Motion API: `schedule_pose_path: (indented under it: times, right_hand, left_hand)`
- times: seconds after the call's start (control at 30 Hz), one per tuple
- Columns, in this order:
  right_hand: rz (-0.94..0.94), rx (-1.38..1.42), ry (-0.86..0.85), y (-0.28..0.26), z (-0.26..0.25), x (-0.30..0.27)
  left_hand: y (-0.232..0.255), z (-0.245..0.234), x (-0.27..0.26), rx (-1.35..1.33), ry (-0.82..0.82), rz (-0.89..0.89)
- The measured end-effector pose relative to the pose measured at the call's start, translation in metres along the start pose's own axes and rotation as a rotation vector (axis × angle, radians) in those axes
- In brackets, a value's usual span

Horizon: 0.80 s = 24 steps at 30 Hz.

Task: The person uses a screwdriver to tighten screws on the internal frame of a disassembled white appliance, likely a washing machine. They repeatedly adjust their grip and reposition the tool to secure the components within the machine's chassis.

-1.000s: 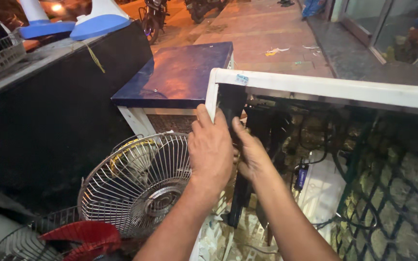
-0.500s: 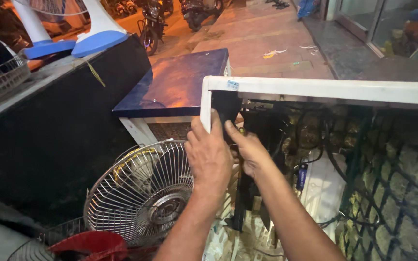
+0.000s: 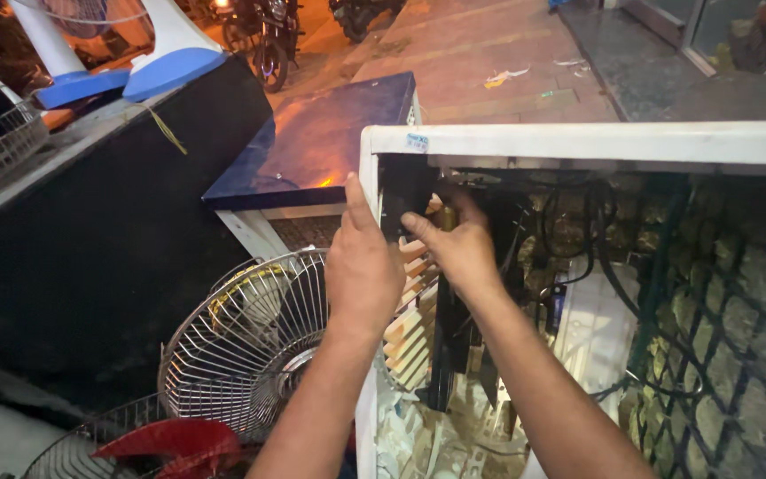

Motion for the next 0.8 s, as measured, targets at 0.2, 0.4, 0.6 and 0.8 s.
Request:
schedule_pose_path:
  times: [0.2, 0.4, 0.6, 0.8]
  right_hand:
    - [-0.002, -0.005, -0.02, 0.003, 0.001, 0.0]
    - [-0.162, -0.143, -0.104, 0.005, -0.005, 0.008]
    - [-0.163, -0.244, -0.233, 0.011, -0.016, 0.016]
    - [-0.148, -0.191, -0.234, -0.003, -0.011, 0.014]
  left_hand:
    - [-0.005, 0.02, 0.002, 0.292, 0.015, -0.14]
    - [0.0, 0.031, 0.005, 0.546, 0.145, -0.187]
    - [-0.002, 0.029, 0.002, 0.455, 0.12, -0.172]
    - [0.014, 0.005, 0.006, 0.404, 0.07, -0.163]
Point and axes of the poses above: each hand's wrist, its own x-axis towards the middle knuckle, its own z-axis out of the palm, y = z × x, the point moved 4 cm from there along x, towards the middle knuckle, and after that the axes turned 5 degrees about -x, right-handed, at the moved point
